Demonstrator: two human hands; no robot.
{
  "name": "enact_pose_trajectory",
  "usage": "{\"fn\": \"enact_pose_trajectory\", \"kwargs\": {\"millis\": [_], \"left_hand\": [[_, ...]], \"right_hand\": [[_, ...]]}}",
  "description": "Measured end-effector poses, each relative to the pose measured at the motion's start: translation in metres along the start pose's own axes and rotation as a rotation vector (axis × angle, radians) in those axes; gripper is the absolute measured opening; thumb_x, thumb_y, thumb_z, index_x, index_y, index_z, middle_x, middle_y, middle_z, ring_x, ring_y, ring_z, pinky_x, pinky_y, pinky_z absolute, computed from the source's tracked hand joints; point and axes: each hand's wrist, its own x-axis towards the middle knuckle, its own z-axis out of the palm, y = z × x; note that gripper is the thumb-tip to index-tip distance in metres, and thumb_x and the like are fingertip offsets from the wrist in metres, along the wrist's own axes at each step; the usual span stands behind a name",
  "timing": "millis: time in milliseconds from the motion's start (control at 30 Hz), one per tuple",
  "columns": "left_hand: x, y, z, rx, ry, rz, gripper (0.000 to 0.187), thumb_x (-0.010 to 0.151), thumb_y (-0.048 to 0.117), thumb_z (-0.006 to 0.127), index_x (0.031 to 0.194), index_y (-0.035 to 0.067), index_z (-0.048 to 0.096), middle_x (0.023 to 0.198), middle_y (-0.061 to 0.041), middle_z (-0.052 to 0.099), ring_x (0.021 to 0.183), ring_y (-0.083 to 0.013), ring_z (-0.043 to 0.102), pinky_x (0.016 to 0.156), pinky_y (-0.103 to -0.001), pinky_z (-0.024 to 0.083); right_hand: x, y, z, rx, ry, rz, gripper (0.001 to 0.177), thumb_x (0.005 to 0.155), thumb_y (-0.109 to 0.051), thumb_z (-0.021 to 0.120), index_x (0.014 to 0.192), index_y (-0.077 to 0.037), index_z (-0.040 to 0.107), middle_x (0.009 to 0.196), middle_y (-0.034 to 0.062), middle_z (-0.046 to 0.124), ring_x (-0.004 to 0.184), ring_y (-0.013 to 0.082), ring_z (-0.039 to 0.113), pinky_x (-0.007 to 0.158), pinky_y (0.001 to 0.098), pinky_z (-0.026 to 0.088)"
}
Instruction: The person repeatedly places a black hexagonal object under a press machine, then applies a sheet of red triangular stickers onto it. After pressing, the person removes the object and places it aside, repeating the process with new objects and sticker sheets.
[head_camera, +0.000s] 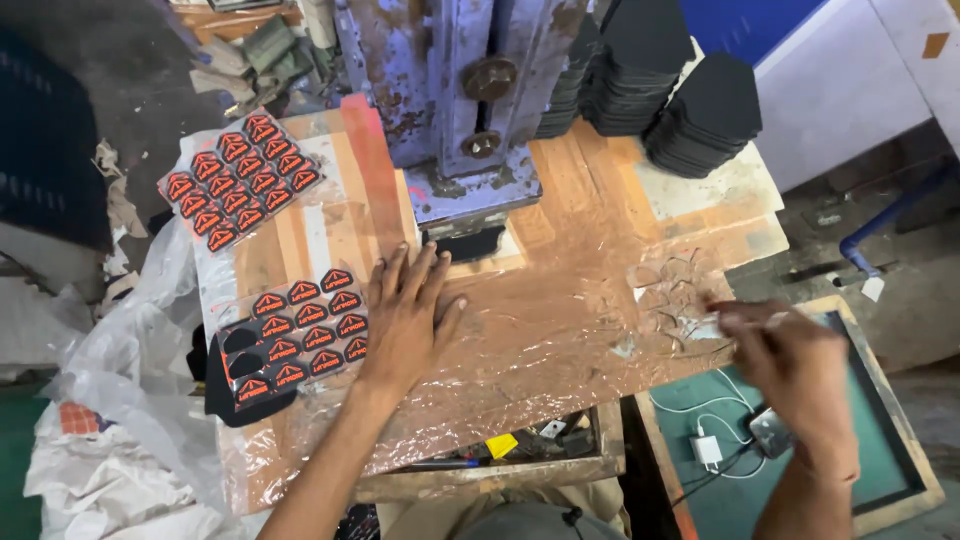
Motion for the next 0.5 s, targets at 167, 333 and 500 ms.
{"fn": "enact_pose_trajectory", "kwargs": {"millis": [167,333,500], "left_hand": [[-0.004,-0.004,0.003,-0.017,-0.002,0.007,0.062,0.097,0.041,0.063,0.145,0.004,0.054,0.156,-0.018,0.045,0.148,-0.0455,0.031,0.119,-0.063,0.024],[-0.008,-0.007,0.004,-0.078,0.015,0.072,0.061,0.097,0.038,0.060,0.149,0.006,0.053,0.160,-0.019,0.045,0.151,-0.0423,0.034,0.123,-0.061,0.022],[-0.006,-0.002,-0.001,0.055,-0.068,0.033,0.048,0.093,0.042,0.062,0.138,0.024,0.060,0.153,-0.015,0.047,0.147,-0.0474,0.031,0.120,-0.062,0.019]], "right_hand": [[0.007,-0.101,0.035,0.710,-0.446,-0.413,0.021,0.089,-0.006,0.076,0.110,-0.006,0.078,0.082,0.0044,0.080,0.057,0.0091,0.071,0.043,0.0214,0.044],[0.020,-0.138,0.187,0.915,-0.783,-0.290,0.034,0.100,-0.005,0.065,0.134,-0.005,0.067,0.100,0.0070,0.076,0.078,0.0123,0.076,0.064,0.0261,0.063],[0.041,-0.097,0.237,0.941,-0.846,-0.054,0.028,0.096,0.001,0.065,0.123,0.005,0.066,0.114,0.0054,0.073,0.074,0.0178,0.076,0.063,0.0300,0.068]]}}
